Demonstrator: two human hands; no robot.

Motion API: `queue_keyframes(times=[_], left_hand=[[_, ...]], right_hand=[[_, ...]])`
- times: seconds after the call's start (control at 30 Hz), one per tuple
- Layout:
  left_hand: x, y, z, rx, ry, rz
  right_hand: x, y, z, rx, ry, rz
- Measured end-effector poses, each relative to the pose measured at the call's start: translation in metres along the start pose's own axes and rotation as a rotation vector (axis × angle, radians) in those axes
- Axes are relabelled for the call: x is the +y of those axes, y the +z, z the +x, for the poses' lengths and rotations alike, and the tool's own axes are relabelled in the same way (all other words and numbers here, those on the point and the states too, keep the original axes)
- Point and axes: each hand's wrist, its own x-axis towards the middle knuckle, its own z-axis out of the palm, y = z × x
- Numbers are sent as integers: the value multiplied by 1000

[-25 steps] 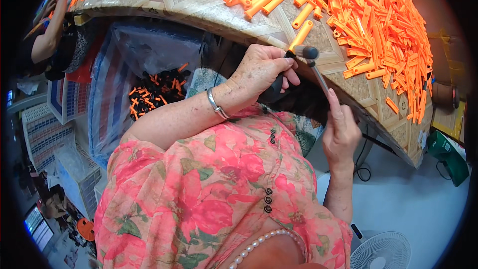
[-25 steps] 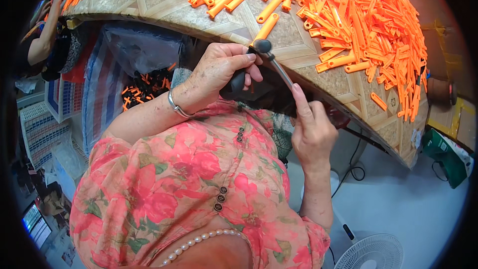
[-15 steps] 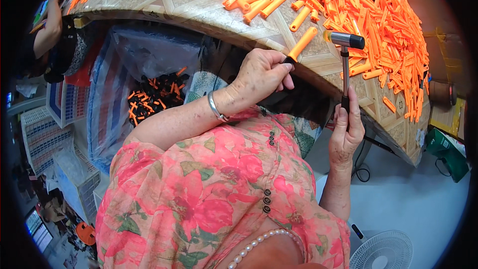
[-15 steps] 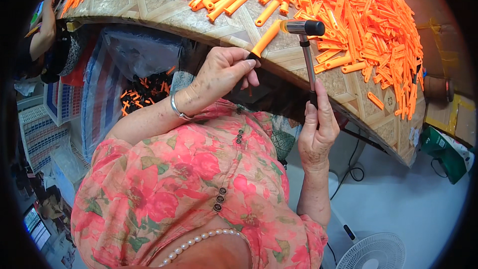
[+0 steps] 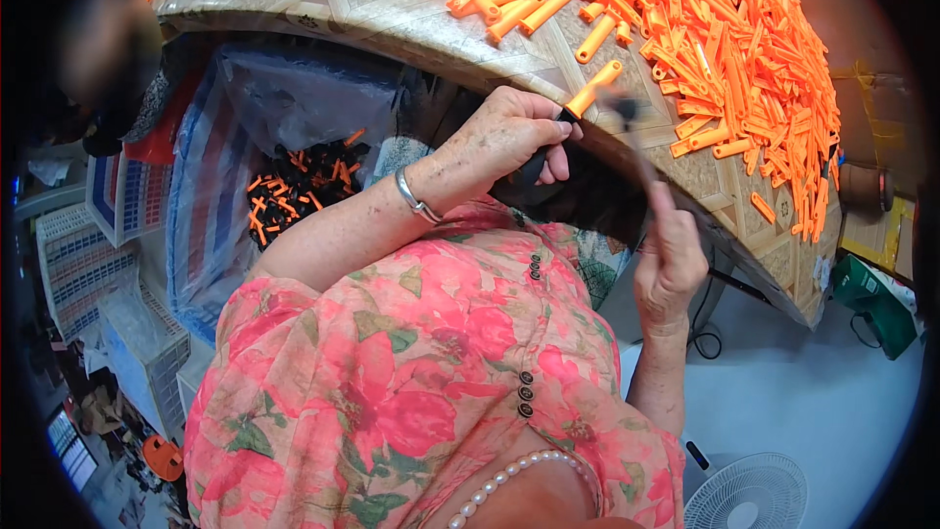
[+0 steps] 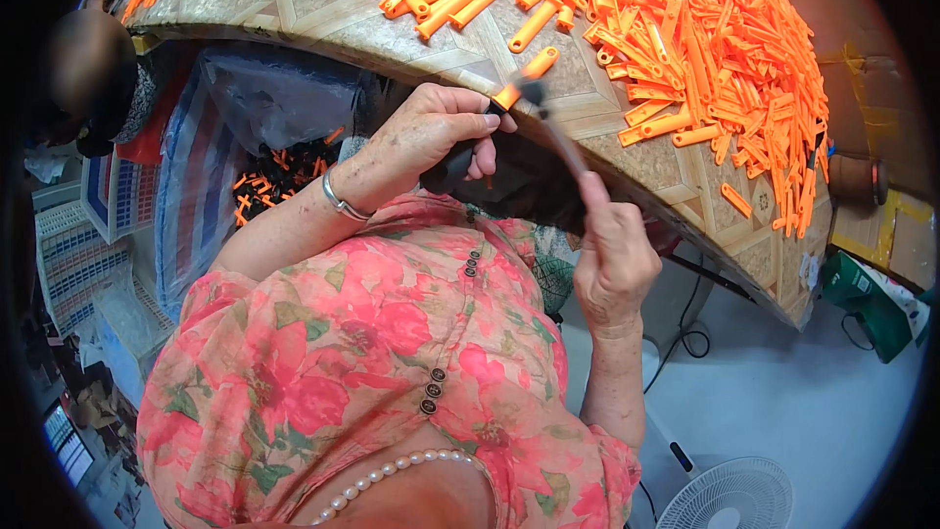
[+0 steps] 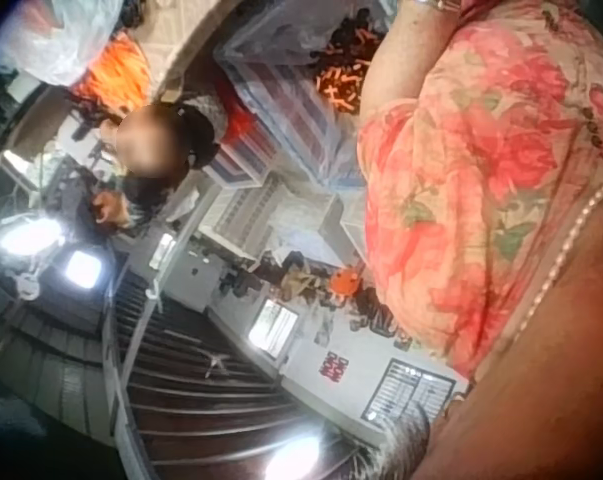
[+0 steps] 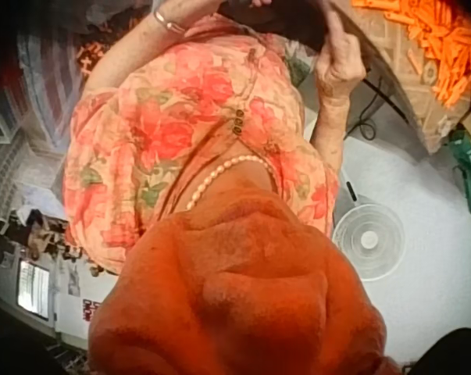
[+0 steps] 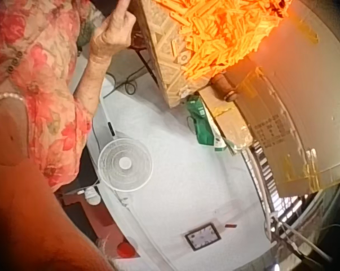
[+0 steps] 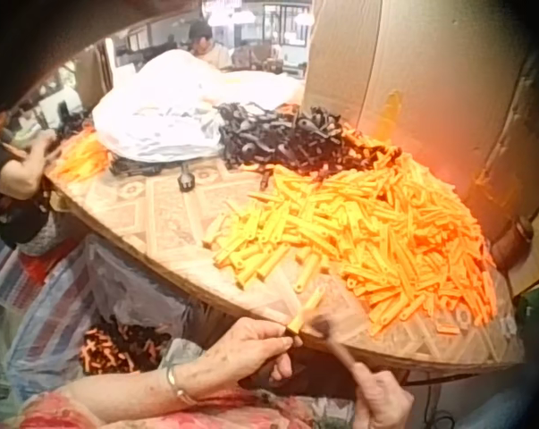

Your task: The person inserts orange plastic tubes into black plastic holders and uses a hammer to secure them. They repeat this process for multiple units, picking up parts from a pile on the table and placing the finished assemblies back down.

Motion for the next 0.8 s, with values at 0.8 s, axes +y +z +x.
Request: queue_keyframes(times=[0.8], left_hand=[[-97, -210, -157, 1482, 196, -588]], right_hand=[[263, -81, 34, 574, 566, -59]])
